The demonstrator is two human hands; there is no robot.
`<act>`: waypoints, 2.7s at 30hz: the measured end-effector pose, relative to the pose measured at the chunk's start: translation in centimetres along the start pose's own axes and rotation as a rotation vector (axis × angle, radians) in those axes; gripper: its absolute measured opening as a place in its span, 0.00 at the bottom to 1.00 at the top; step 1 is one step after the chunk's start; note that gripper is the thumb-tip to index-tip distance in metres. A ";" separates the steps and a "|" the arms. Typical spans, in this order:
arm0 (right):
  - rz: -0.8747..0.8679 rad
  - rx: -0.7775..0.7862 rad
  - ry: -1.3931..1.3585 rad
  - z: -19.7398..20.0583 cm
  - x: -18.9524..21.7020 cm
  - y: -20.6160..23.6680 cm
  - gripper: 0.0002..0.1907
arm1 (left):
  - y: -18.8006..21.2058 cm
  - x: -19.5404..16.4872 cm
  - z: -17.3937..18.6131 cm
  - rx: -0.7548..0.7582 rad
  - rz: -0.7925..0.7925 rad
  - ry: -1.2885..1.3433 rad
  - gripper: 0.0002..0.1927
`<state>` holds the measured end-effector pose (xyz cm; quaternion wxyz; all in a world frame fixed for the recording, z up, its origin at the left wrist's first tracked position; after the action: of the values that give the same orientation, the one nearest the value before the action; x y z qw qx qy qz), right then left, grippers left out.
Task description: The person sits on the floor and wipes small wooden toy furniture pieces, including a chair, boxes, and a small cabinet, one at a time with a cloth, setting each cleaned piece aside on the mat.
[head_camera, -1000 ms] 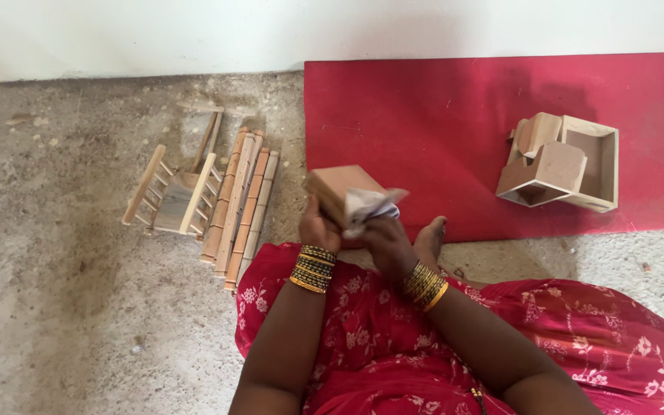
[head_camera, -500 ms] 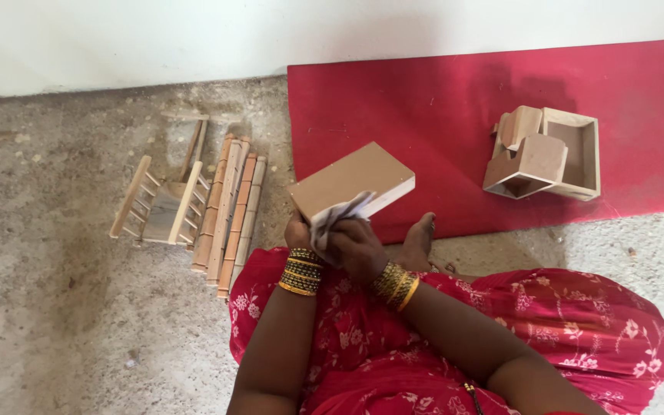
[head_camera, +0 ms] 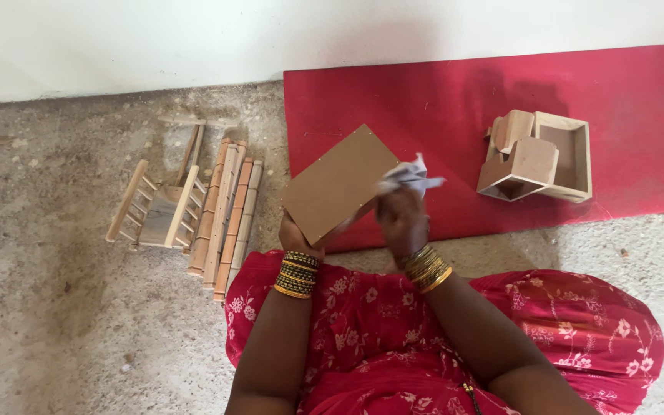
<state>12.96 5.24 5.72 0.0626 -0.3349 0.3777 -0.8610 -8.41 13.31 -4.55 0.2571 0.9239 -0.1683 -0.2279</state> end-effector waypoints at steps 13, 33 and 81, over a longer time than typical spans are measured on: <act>0.103 0.008 0.041 -0.2 -0.9 -8.1 0.10 | 3.7 0.3 -3.2 0.290 -0.056 -0.507 0.28; -1.004 -0.218 -1.140 -1.0 -11.7 0.7 0.20 | -0.3 -1.7 -1.0 0.195 -0.369 -0.712 0.35; -0.603 0.465 -0.452 -9.5 -2.6 4.4 0.18 | 0.8 -0.8 -3.2 0.248 -0.720 -1.152 0.14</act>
<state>8.41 8.86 -3.35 -0.0365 -0.5868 0.0362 -0.8081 -7.59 14.26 -1.35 -0.0724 0.6767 0.0143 -0.7325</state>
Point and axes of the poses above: each hand's wrist, its own y-axis away from the middle knuckle, its own z-axis out of the back of the hand, x = y × z, the point moved 5 cm from there along -y, towards the middle knuckle, and after that the axes turned 6 degrees about z, right-handed, at the moved point
